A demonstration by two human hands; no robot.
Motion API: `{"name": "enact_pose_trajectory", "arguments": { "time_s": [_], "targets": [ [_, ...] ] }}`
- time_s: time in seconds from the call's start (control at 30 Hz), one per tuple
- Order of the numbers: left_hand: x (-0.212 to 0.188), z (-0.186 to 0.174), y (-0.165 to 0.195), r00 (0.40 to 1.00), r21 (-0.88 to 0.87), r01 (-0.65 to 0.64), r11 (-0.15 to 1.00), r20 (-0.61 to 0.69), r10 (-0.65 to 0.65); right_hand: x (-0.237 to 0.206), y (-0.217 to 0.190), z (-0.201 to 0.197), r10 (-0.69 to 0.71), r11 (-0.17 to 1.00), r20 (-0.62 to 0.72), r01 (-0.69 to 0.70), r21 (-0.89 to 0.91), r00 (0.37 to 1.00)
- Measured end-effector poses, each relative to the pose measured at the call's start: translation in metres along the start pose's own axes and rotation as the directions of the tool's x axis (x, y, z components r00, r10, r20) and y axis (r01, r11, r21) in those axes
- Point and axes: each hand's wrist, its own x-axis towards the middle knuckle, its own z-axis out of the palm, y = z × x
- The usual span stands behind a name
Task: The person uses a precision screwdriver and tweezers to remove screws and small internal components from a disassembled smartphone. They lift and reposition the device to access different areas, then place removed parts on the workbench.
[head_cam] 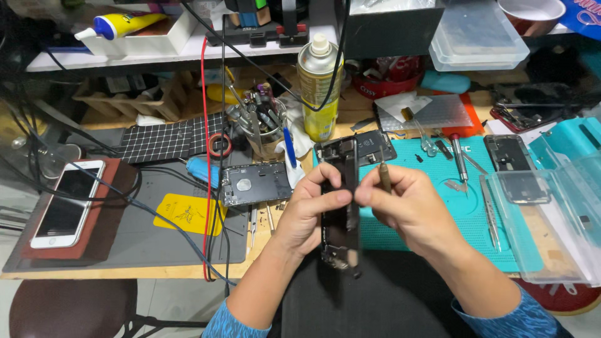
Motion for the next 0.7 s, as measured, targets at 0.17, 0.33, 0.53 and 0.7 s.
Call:
{"name": "enact_pose_trajectory", "arguments": {
  "time_s": [0.17,0.33,0.53,0.7],
  "targets": [
    [0.002,0.014,0.010,0.907,0.504,-0.223,0.835,-0.206,0.367,-0.001,0.006,-0.002,-0.160,0.951,-0.062,0.137,-0.276,0.985],
    [0.004,0.020,0.021,0.865,0.712,-0.232,0.663,-0.161,0.476,0.003,0.016,-0.003,-0.078,0.950,-0.089,0.047,-0.307,0.993],
    [0.002,0.026,0.017,0.829,0.822,-0.251,0.511,-0.090,0.552,0.009,0.022,-0.008,0.022,0.966,-0.084,-0.042,-0.256,0.996],
    [-0.002,0.031,0.016,0.798,0.854,-0.248,0.457,-0.088,0.597,0.007,0.025,-0.009,0.009,0.982,-0.041,-0.017,-0.189,0.999]
  ]
}}
